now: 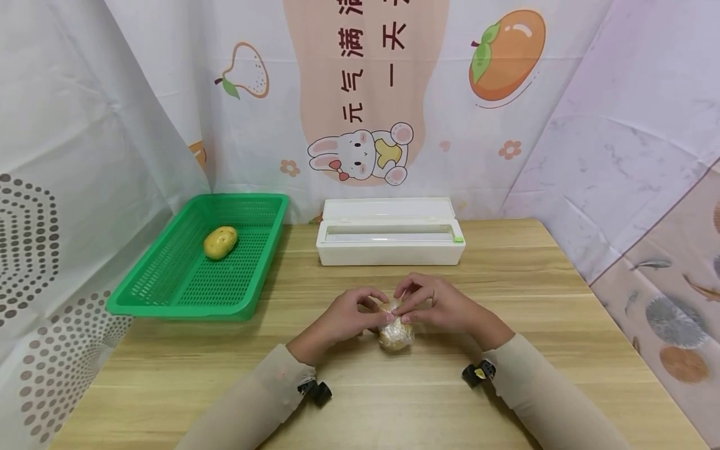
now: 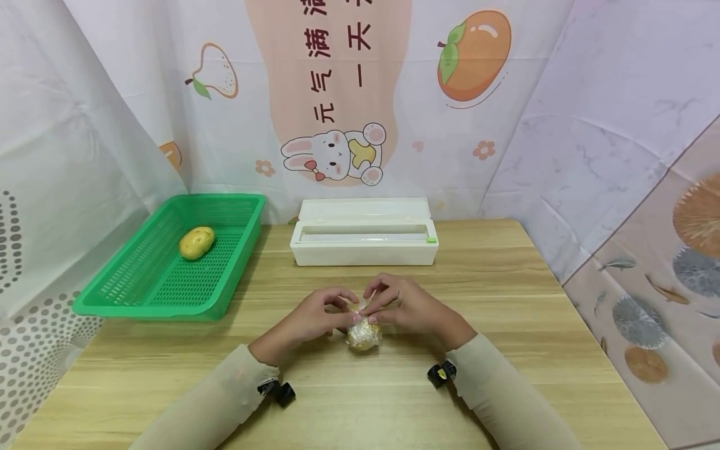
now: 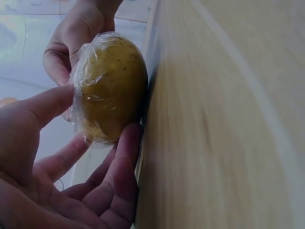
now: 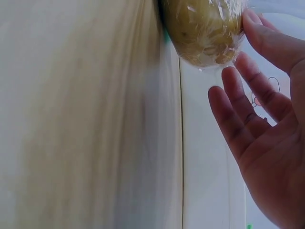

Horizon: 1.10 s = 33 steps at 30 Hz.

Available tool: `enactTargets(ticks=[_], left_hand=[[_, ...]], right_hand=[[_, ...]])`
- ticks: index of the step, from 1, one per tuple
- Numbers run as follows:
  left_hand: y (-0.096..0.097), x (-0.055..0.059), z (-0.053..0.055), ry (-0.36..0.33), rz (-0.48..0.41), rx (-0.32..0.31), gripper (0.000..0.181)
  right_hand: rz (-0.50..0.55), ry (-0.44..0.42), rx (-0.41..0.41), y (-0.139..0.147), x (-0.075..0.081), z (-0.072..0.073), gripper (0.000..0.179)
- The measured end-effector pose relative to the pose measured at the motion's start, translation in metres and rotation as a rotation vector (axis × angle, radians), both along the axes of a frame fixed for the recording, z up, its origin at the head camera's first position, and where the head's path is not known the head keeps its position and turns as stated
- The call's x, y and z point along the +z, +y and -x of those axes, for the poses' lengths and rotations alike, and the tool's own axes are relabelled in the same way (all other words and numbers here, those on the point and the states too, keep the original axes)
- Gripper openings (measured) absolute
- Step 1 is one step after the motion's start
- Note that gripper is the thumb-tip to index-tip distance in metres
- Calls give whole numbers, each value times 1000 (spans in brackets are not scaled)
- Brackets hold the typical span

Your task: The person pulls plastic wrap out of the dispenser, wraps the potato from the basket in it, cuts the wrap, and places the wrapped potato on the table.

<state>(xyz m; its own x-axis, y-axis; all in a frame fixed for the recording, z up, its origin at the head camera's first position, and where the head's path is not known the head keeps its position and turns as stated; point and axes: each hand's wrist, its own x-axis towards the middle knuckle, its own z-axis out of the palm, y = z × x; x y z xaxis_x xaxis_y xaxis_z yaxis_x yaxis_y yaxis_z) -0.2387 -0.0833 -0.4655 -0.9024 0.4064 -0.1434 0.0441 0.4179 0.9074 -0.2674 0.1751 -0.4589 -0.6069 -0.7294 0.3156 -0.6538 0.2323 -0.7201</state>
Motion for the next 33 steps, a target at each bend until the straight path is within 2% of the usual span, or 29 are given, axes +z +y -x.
enactTargets(ticks=[2,6,11,14,17,20,23,28,33], left_hand=[[-1,0,0,10,10,1,37],[-2,0,-1,79,47,-10,34],[-2,6,-3,282,102,-46,21],[-3,13,-3,401,108,-117,11],[-8,19,-1,482,135,-220,10],[-15,22,0,533,186,-313,17],[-19,22,4,553,211,-366,19],[-19,19,6,592,231,-378,23],[-18,18,5,645,249,-345,25]], right_hand=[[-1,27,15,-1,0,0,18],[-55,66,33,1,3,-2,23],[-154,78,50,4,11,-9,44],[-185,78,34,3,13,-12,54],[-203,71,-1,2,13,-12,51],[-204,45,-36,1,13,-12,47],[-194,17,-60,3,12,-11,46],[-179,-11,-75,8,9,-10,43],[-153,-19,-59,10,8,-8,42]])
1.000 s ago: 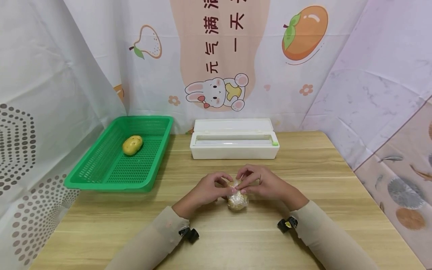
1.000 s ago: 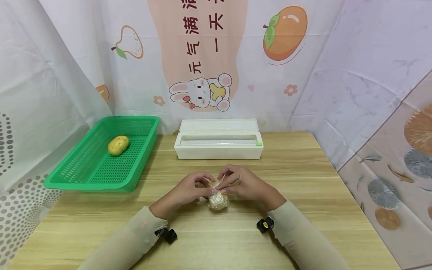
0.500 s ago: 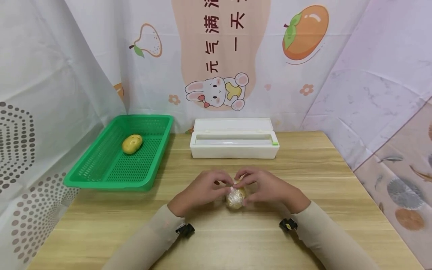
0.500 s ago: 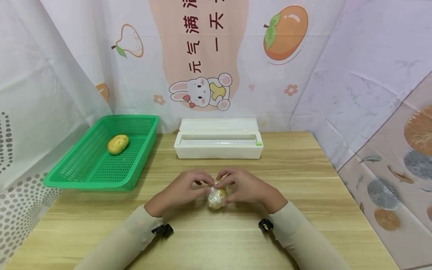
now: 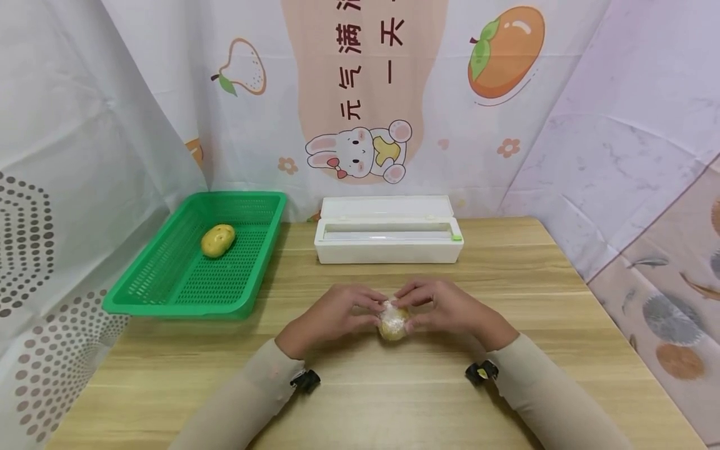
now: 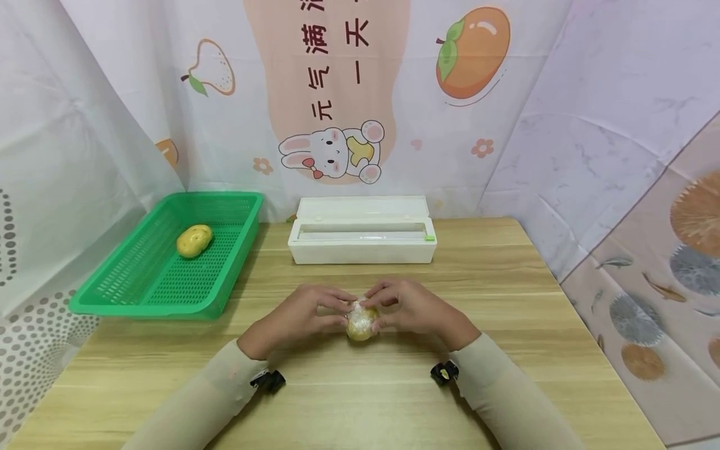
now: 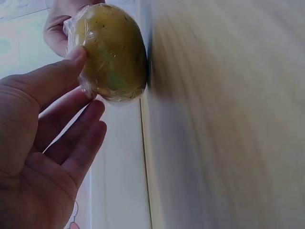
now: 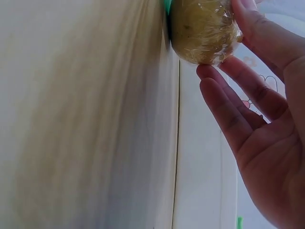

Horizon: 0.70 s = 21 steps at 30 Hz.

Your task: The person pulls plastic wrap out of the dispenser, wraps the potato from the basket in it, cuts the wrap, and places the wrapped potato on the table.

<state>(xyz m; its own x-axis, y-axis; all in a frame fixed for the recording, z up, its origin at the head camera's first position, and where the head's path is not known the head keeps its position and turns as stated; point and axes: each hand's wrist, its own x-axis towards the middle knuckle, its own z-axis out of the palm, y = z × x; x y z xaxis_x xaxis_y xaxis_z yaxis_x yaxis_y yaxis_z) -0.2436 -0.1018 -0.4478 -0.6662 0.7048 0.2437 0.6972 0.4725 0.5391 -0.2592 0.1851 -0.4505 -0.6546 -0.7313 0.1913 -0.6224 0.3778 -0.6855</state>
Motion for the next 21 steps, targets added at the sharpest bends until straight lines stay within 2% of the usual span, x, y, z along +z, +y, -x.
enactTargets(ticks=[4,8,12,17,21], left_hand=[[0,-2,1,-31,-67,48,23],[-1,-4,2,-89,-134,81,22],[-2,-3,2,-125,-112,91,29],[0,-1,2,-147,-44,110,41],[1,0,0,-210,-88,121,37]], right_hand=[[42,-21,11,1,-2,3,40],[66,-92,-16,2,-5,6,38],[51,-139,-62,1,-5,7,37],[51,-128,-118,-3,-3,5,29],[79,-132,-105,-7,2,3,26]])
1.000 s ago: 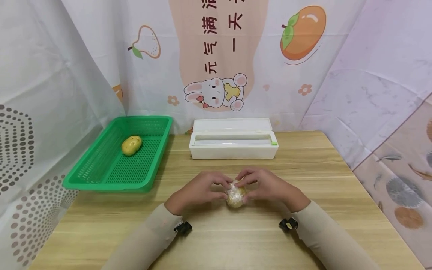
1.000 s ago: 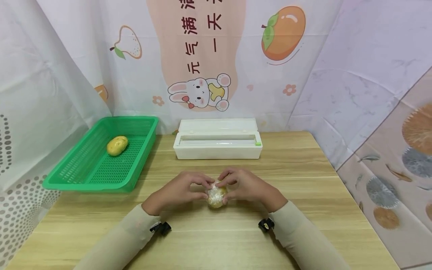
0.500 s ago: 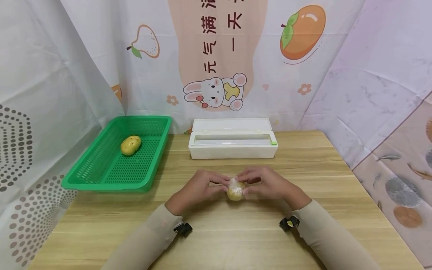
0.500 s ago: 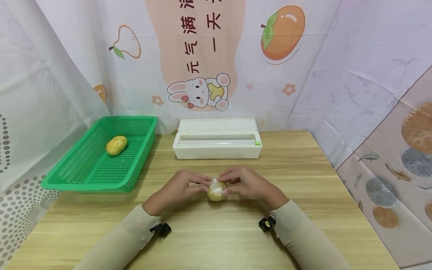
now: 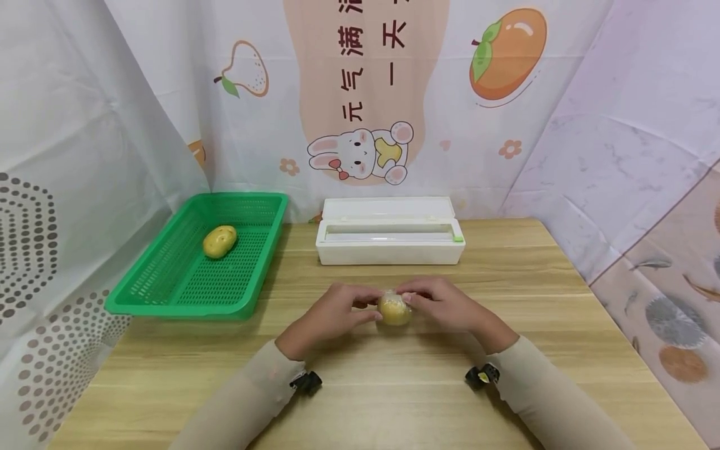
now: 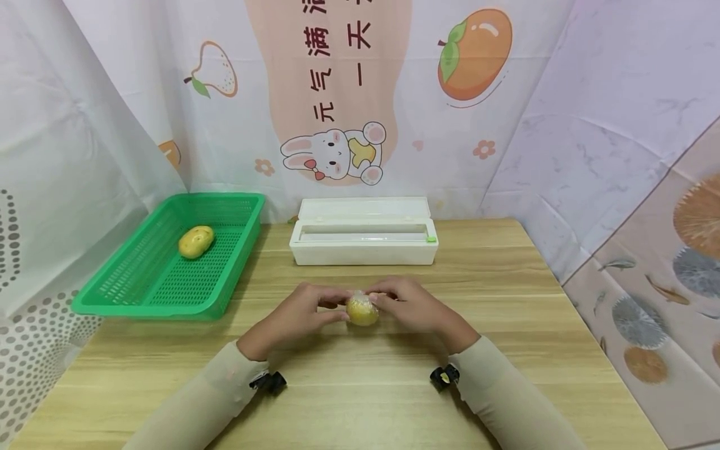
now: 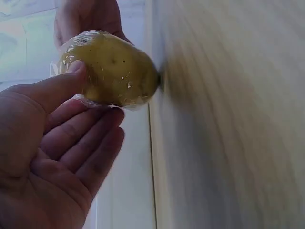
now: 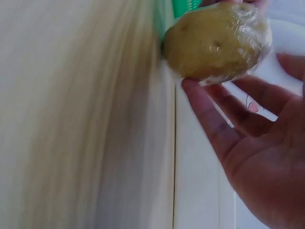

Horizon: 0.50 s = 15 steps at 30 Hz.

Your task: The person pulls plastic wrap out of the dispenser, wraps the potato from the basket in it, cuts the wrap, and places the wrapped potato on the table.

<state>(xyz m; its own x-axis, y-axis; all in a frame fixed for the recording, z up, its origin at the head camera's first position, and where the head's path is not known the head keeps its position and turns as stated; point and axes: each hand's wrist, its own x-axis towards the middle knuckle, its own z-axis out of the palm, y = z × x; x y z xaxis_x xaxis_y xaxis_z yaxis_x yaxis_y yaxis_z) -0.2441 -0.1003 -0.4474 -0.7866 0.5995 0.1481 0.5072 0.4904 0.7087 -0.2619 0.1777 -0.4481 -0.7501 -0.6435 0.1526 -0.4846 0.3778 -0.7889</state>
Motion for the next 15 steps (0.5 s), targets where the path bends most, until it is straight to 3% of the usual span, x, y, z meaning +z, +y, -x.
enactTargets(ticks=[6,10,15], left_hand=[[3,2,-2,-174,-140,99,30],[5,4,-2,-214,-172,121,27],[6,3,-4,-251,-202,125,27]], right_hand=[[73,-141,86,-3,8,-4,25],[102,-243,91,-4,9,-6,29],[90,-309,66,-5,7,-6,34]])
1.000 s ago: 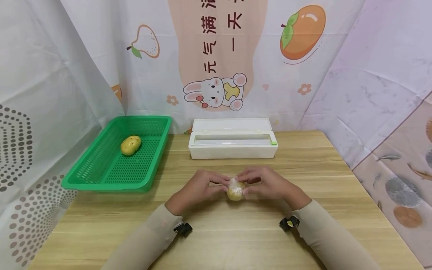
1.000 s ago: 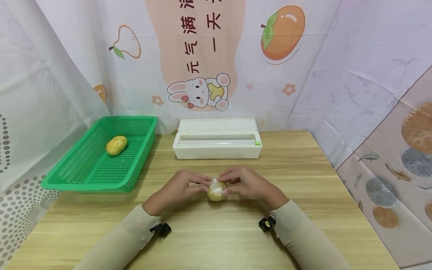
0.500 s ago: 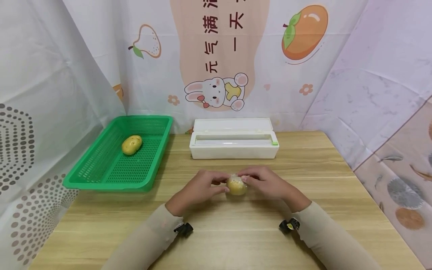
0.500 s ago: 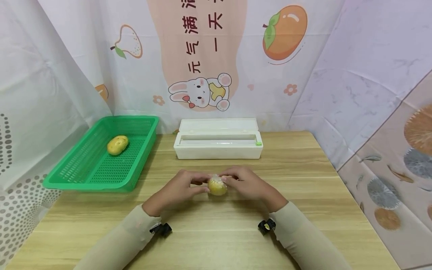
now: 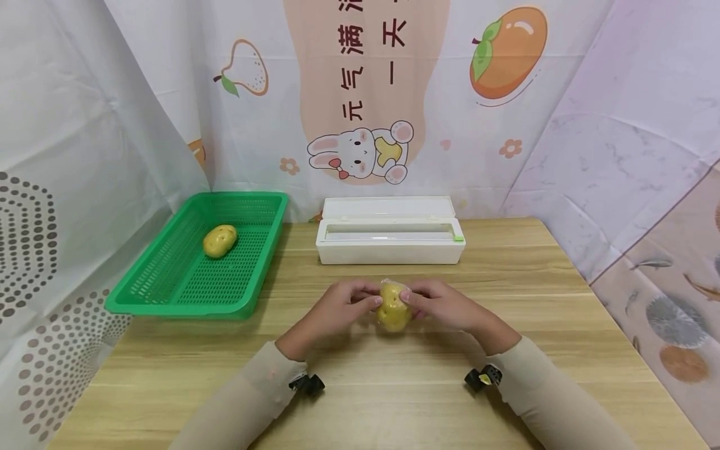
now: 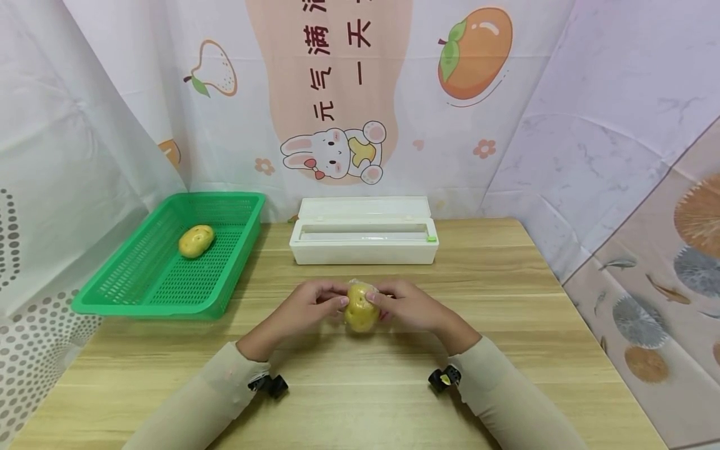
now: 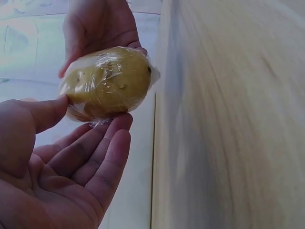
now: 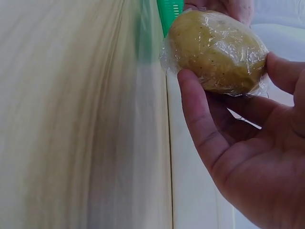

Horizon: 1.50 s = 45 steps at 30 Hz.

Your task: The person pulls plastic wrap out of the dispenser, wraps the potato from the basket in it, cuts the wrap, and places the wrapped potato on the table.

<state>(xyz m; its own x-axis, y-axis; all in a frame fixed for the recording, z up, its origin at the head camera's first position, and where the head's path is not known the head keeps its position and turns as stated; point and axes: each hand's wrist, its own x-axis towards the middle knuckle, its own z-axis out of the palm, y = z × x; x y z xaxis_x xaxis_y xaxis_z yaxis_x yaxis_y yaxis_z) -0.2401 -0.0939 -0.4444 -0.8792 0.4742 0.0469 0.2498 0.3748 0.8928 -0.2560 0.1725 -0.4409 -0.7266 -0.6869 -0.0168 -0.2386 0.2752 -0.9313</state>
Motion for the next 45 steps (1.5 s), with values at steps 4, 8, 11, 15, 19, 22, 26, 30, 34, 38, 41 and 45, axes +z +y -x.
enactTargets(ticks=[4,8,11,15,19,22,26,30,34,38,41,45], left_hand=[[0,-3,0,-71,-56,-1,29],[0,-4,0,-138,-87,14,31],[0,-4,1,-160,-92,27,32],[1,-3,0,-171,-95,34,33],[1,-2,0,-188,-103,31,33],[2,-4,0,-231,-119,31,33],[3,-9,2,-307,-131,37,33],[2,-14,3,-402,-149,55,37],[1,-16,5,-468,-162,51,40],[0,-18,5,-482,-158,35,42],[0,-20,6,-467,-161,55,44],[1,-22,4,-419,-152,101,37]], right_hand=[[-2,-34,-21,-2,-1,0,37],[-1,-50,-63,-4,-1,-1,40],[-2,-56,-99,-6,-1,-1,42],[1,-78,-129,-6,-1,-2,41],[3,-92,-144,-6,-2,-2,40],[-2,-105,-142,-6,-4,-1,41],[-3,-167,-119,-5,-8,0,45],[0,-267,-93,-3,-14,3,51],[21,-347,-71,1,-20,7,51],[39,-365,-68,3,-24,9,51],[23,-329,-104,3,-24,9,47],[-9,-282,-154,1,-23,8,42]])
